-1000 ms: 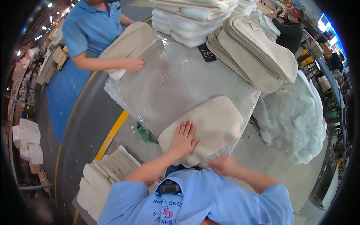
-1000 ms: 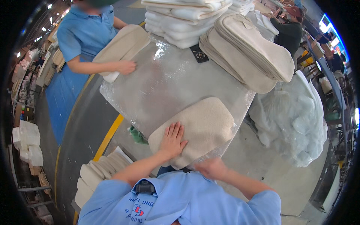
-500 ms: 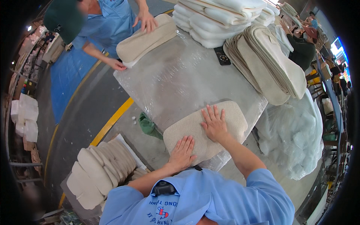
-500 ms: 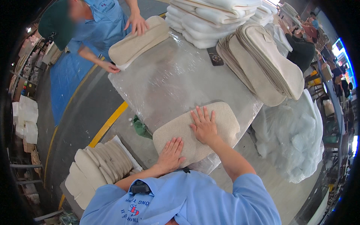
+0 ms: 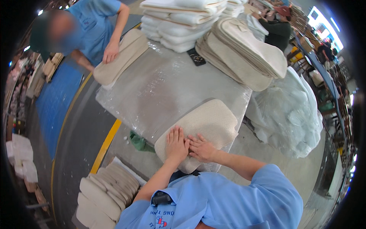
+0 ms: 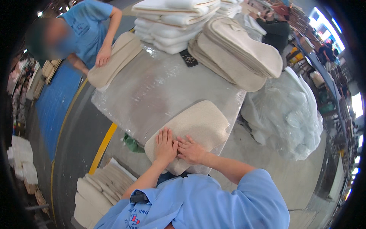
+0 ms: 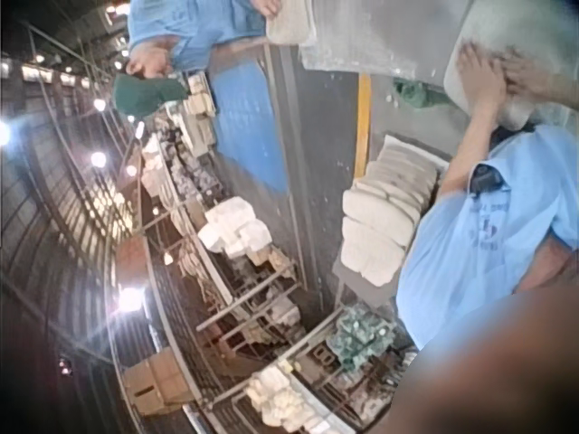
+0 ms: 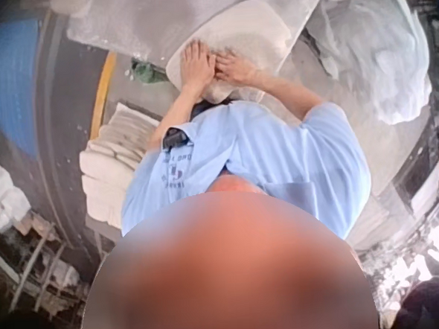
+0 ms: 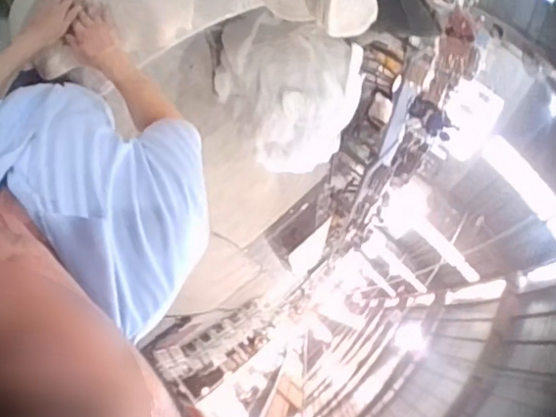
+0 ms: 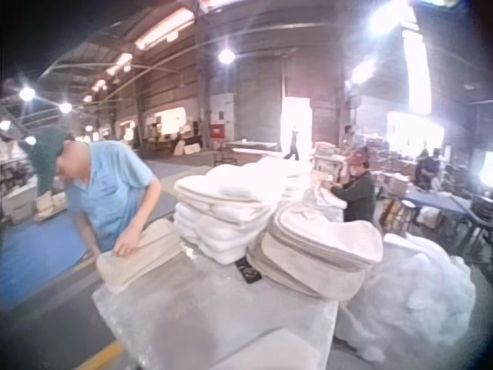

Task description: The person inserts white foam inserts into beige fabric cushion covers at a work table. They align the foam, push it into the cover opening, and smooth the edges before stacking the finished cushions.

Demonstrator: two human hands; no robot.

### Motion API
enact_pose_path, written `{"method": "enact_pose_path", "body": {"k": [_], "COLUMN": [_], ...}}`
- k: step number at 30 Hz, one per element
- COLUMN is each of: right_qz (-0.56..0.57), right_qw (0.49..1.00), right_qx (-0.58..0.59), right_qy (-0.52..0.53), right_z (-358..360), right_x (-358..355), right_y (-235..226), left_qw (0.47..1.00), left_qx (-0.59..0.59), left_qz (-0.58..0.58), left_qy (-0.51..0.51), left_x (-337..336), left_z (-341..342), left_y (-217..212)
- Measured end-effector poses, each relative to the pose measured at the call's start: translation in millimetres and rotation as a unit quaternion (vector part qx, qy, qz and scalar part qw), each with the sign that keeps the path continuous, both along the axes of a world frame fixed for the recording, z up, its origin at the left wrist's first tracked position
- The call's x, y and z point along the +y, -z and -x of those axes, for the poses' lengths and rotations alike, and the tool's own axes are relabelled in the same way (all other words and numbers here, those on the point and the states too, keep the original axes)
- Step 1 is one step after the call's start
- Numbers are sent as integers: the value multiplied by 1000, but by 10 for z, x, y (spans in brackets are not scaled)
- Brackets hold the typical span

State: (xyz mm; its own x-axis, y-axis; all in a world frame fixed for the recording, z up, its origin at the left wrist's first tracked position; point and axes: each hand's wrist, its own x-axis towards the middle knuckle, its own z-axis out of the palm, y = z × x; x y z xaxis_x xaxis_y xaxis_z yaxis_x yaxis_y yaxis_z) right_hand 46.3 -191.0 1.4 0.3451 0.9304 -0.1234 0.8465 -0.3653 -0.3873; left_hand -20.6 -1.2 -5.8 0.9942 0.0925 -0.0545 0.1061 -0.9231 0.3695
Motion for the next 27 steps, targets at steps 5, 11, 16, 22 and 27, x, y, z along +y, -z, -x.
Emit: {"method": "enact_pose_path", "body": {"k": [5, 11, 16, 22, 27], "right_qz": [1, 64, 92, 74, 63], "right_qw": [982, 946, 963, 976, 980], "right_qx": [48, -156, -117, -75, -59], "right_qy": [182, 279, 223, 190, 181], "right_z": [-749, -969, -641, -259, -99], "right_x": [-190, -404, -275, -189, -252], "right_y": [-353, -93, -107, -120, -66], "left_qw": [998, 997, 996, 996, 994], "left_qx": [21, 31, 36, 20, 51], "left_qz": [-44, -58, -64, -67, -47], "left_qy": [32, 48, 41, 48, 85], "left_x": [-1, -54, -54, -26, -59], "left_z": [21, -9, -38, 33, 606], "left_y": [-65, -65, -77, -109, -176]}}
